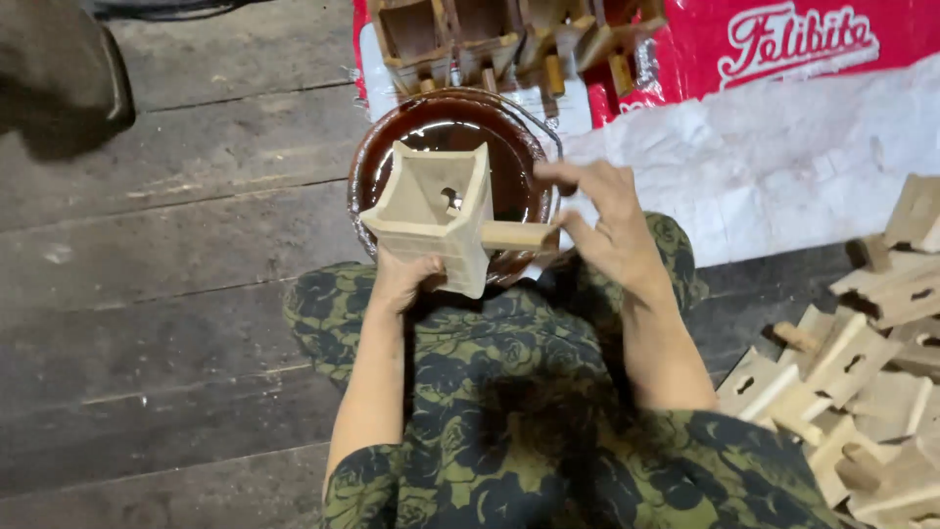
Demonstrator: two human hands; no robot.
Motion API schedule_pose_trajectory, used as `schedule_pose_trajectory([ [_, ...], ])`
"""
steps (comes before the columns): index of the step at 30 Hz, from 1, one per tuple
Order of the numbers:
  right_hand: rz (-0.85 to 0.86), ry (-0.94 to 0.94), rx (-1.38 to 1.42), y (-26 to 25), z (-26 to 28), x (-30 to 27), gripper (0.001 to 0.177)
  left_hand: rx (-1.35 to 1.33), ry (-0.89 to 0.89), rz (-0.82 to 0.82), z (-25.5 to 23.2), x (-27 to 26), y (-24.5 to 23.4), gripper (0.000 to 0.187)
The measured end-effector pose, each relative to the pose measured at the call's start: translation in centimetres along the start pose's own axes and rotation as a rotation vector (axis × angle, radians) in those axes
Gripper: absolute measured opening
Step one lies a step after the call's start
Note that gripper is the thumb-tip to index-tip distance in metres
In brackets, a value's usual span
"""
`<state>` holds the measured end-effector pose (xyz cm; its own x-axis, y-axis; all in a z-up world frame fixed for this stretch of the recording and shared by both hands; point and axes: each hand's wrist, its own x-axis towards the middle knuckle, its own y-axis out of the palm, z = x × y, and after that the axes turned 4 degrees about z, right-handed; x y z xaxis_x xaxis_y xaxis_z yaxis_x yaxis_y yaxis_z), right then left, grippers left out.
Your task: Dipping small wooden birdhouse-like components into a bowl of dark wood stain and arranging them on a rack.
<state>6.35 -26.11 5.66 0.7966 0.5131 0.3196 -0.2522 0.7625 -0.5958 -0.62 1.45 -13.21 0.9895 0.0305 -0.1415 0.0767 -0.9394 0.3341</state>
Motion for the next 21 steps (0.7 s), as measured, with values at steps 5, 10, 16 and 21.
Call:
schedule_pose_trajectory([
  [5, 0.033, 0.097, 0.052, 1.7, 1.6, -1.2, 0.045, -0.070, 0.004, -0.119, 0.9, 0.0, 2.6, 0.124],
  [10, -0.113, 0.151, 0.070, 3.1, 1.7, -1.3, 0.038, -0.115, 0.016, -0.138, -1.6, 0.7, 1.7, 0.114],
  [16, -0.193, 0.134, -0.025, 5.2, -0.3, -0.6, 0.032, -0.107, 0.340, -0.175, -7.3, 1.2, 0.8, 0.109],
  [21, -0.238, 0.088, -0.158, 7.9, -3.8, -0.3, 0.031, -0.403, 0.389, -0.116, -7.3, -2.2, -4.7, 0.094],
])
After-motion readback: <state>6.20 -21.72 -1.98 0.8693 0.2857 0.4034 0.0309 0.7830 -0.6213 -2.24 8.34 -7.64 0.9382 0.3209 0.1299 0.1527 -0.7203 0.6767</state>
